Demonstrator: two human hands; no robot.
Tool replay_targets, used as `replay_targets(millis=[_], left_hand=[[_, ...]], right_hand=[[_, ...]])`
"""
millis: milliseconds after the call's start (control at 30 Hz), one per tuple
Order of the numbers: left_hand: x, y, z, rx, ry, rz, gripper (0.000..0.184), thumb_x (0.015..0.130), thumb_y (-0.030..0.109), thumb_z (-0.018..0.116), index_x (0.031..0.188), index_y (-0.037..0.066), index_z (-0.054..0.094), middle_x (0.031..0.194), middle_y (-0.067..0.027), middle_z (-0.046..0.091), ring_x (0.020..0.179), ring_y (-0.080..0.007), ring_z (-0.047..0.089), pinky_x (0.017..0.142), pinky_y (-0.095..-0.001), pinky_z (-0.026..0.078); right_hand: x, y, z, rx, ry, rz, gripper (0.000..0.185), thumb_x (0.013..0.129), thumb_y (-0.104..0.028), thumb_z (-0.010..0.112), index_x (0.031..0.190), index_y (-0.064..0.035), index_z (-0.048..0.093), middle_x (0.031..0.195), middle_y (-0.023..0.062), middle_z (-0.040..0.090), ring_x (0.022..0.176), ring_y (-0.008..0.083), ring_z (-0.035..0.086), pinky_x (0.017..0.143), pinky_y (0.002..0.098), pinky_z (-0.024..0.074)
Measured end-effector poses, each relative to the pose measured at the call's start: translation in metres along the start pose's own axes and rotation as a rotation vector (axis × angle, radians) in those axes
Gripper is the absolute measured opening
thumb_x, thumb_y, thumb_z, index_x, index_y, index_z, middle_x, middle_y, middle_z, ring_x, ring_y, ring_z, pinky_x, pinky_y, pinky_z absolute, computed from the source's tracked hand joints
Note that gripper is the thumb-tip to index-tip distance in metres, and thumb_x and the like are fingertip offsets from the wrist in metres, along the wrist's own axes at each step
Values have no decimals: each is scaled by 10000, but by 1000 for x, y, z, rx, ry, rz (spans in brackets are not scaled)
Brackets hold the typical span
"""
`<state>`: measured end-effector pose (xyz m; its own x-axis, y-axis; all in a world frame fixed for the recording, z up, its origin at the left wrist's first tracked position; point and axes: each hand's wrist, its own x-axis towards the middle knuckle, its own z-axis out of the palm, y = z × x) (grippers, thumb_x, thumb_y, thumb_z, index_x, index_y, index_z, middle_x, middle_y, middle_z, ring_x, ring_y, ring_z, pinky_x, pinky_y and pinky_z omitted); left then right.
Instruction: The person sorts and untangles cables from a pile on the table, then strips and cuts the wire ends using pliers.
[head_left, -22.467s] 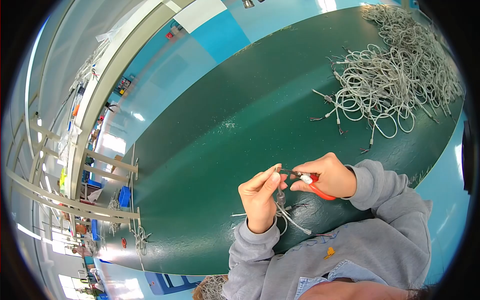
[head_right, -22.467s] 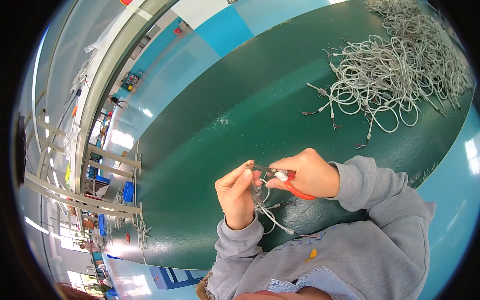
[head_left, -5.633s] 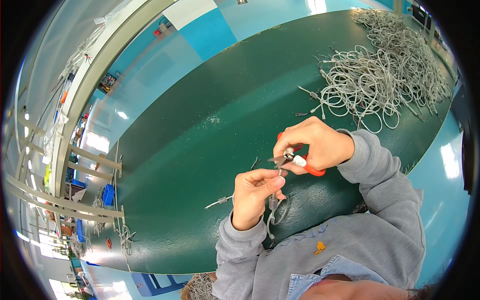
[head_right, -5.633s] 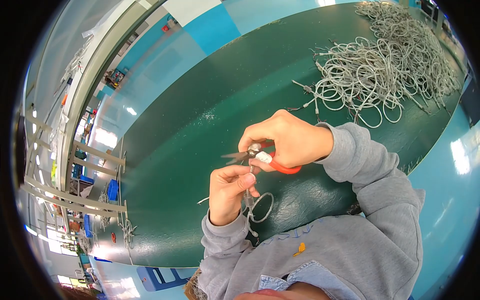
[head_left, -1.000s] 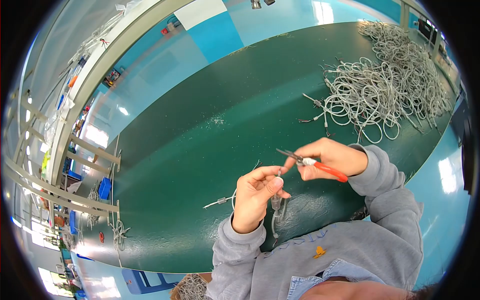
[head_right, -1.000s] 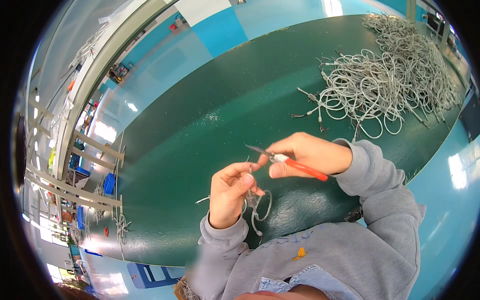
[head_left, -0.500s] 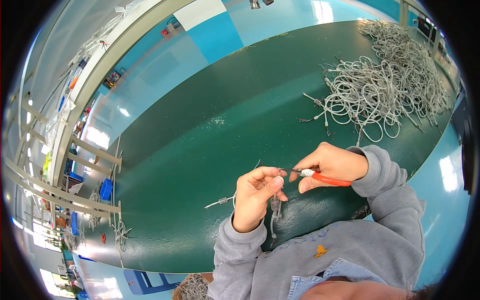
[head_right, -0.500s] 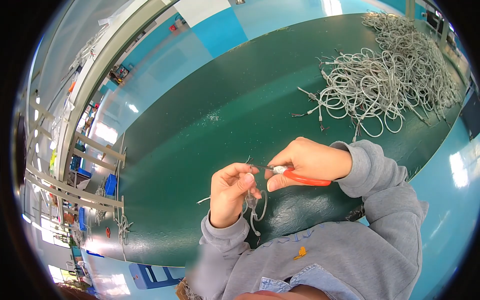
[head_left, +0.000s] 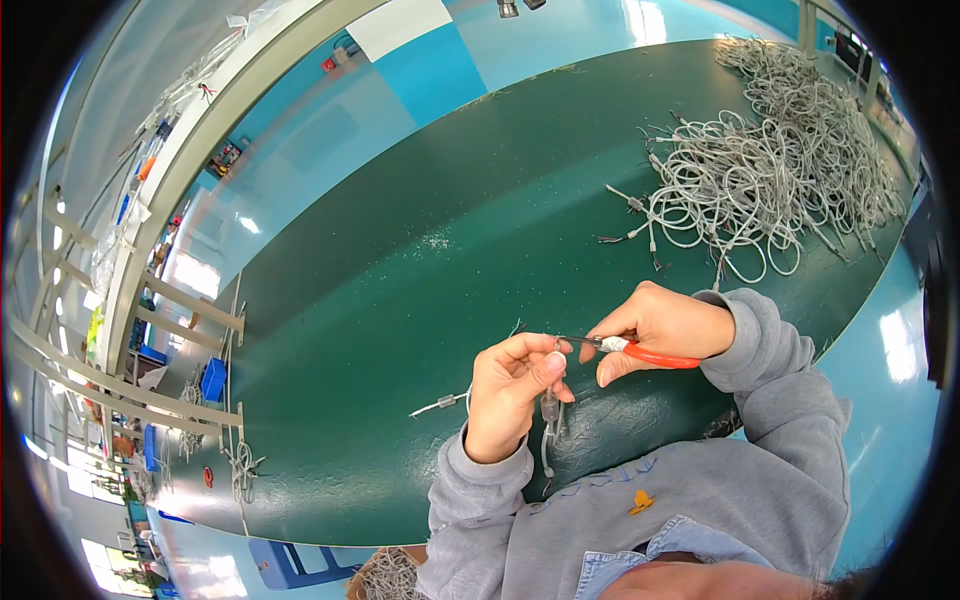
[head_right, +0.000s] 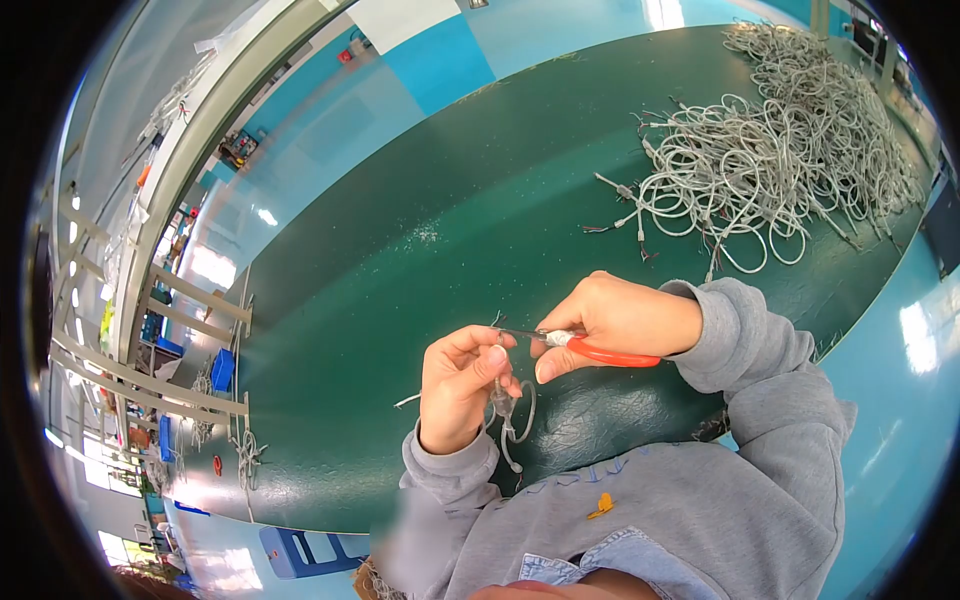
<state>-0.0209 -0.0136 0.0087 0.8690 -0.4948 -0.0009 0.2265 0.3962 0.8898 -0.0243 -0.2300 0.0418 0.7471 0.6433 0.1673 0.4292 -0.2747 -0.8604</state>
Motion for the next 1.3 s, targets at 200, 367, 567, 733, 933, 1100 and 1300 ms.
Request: replay_targets(millis=[200,367,567,733,933,1100,1300], left_hand=[[1,-1,-1,7,-12,1,154,819,43,623,926,-66,596,795,-100,614,582,-120,566,535,-261,517],[0,0,-1,10,-11,1,155,818,43,624,923,-69,596,797,-99,614,585,-120,567,535,-263,517],[0,-1,-3,21,-28,-2,154,821,42,621,928,-66,597,826,-102,616,597,-121,572,538,-266,521],[0,-2,-2,0,-21,9,133,815,29,624,917,-51,595,848,-104,617,610,-125,580,545,-270,526],[-1,1,1,-15,29,53,105,800,7,634,883,-35,583,844,-108,617,630,-133,593,554,-269,528],[-1,1,1,-32,44,57,105,792,-6,638,873,-29,576,809,-102,619,632,-142,601,564,-267,527],[0,0,-1,3,17,50,155,776,-2,651,892,-6,548,739,-91,614,612,-162,607,564,-284,529]], right_hand=[[0,-1,-1,0,-3,-10,352,789,-366,666,808,-16,632,536,56,475,483,116,406,461,272,349],[0,-1,0,1,-2,12,331,796,-355,664,794,-24,638,514,48,462,472,112,398,456,272,345],[-1,-5,-2,-1,-21,46,321,803,-349,662,767,-31,639,492,39,447,452,103,393,442,272,339],[-1,-1,-3,-78,-63,28,302,767,-282,710,871,-6,646,547,39,516,456,86,419,426,239,348],[-1,-8,-5,102,2,163,258,821,-267,664,765,-18,624,492,7,473,446,69,429,424,232,345],[2,-5,-2,216,122,166,190,796,-161,691,875,-5,617,584,-4,537,516,50,481,470,211,385],[12,-3,6,299,312,29,235,765,-66,698,970,2,607,705,23,601,648,55,549,576,210,445]])
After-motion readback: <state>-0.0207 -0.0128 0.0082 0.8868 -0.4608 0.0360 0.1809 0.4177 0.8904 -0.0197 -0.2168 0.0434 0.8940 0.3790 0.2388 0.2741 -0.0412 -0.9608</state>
